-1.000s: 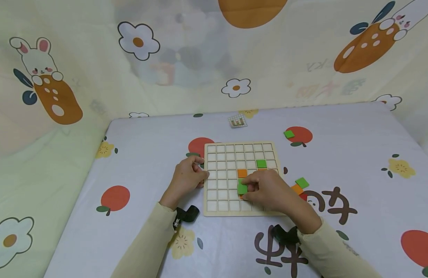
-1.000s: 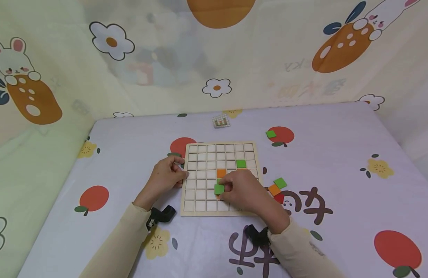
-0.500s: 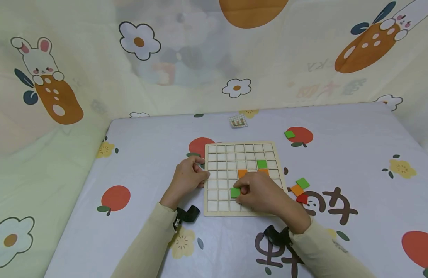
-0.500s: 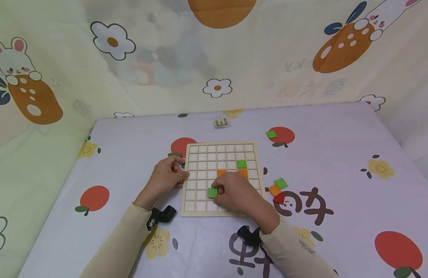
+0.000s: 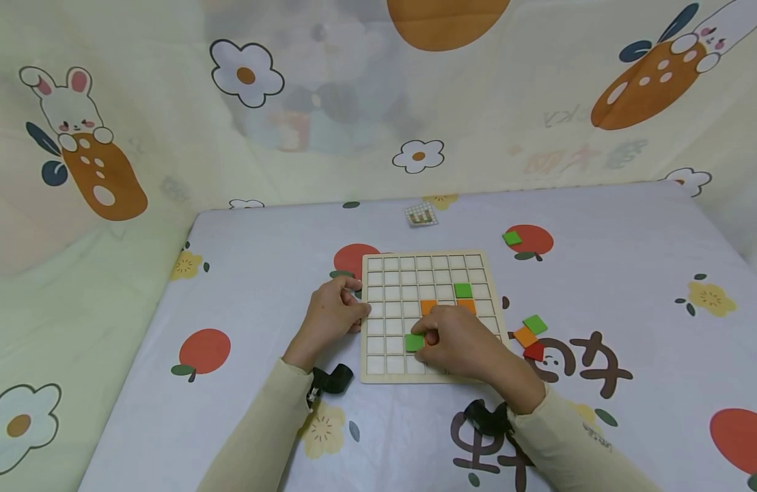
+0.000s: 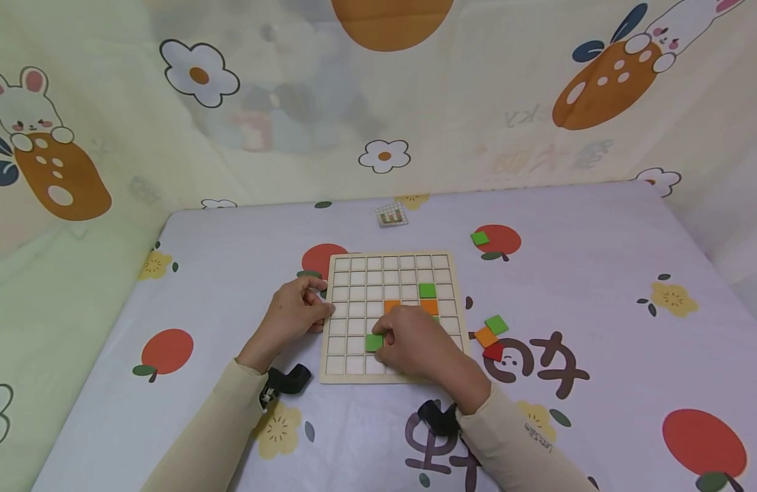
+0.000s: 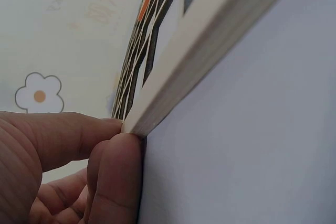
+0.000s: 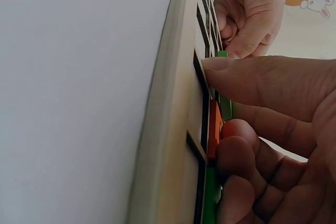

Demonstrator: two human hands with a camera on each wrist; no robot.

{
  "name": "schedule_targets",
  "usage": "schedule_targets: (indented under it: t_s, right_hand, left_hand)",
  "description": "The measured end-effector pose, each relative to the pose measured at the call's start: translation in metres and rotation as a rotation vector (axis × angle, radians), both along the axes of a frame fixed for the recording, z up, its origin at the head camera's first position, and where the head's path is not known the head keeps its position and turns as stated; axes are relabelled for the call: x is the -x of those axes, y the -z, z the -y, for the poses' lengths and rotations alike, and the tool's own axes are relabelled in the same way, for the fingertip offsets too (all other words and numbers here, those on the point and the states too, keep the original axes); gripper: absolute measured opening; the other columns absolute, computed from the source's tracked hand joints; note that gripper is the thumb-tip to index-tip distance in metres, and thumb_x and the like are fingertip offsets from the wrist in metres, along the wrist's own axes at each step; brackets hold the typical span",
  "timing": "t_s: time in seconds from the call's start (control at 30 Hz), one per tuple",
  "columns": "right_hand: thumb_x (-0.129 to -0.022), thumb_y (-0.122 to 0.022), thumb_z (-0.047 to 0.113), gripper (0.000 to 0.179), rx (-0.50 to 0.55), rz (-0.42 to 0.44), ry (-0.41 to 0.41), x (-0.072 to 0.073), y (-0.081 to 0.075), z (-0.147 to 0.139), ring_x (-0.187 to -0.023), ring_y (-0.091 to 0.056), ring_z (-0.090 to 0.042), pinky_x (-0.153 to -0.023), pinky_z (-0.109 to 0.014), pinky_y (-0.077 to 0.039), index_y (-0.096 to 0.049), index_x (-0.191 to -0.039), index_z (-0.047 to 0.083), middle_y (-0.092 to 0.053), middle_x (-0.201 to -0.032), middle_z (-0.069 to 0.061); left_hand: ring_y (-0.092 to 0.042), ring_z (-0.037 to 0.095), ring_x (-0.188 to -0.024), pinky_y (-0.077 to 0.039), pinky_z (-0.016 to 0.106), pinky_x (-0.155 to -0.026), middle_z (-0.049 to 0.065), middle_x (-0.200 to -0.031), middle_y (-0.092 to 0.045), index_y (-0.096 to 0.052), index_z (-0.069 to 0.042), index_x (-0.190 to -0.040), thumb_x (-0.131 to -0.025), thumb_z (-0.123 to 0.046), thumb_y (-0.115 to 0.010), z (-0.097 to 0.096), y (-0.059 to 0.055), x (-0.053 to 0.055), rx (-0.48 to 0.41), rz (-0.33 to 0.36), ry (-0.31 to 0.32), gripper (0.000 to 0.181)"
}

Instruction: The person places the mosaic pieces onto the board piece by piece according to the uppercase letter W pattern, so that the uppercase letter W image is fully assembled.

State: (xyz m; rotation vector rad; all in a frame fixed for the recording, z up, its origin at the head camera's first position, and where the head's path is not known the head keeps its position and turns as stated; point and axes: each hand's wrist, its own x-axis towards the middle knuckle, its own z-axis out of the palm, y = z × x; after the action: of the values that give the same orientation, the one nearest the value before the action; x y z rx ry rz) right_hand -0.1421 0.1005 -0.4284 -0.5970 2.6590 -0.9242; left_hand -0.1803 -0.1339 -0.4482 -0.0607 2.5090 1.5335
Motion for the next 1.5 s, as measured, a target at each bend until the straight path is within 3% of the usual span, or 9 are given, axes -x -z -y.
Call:
schedule_targets:
  t_s: [1.0,1.5]
  right_hand:
    - [-0.081,-0.088,0.008,0.028,0.002,0.009,0.012,0.0004,0.0022,-0.0002,-0.072,-0.050,-0.015,-0.060,-0.028,-0.039,-0.080,-0.108,0.006,-0.052,-0.068,0.002]
    - [-0.081,-0.088,0.009,0.027,0.007,-0.029,-0.001,-0.0001,0.0041,0.0000,-0.071,-0.049,-0.014,-0.059,-0.027,-0.038,-0.081,-0.107,0.006,-0.050,-0.066,0.003]
  left_hand:
    - [-0.062,0.014,-0.056,-0.055,0.023,-0.054,0.008,-0.081,-0.062,-0.064,0.000,-0.126,-0.091,-0.005,-0.076,-0.0007,-0.0006,0.0004,-0.010,0.007,-0.002,0.038]
    - [-0.063,0.015,-0.057,-0.057,0.025,-0.056,0.009,-0.082,-0.062,-0.064,0.000,-0.126,-0.091,-0.004,-0.075,0.0000,-0.0009,-0.0007,-0.020,0.005,-0.002,0.037]
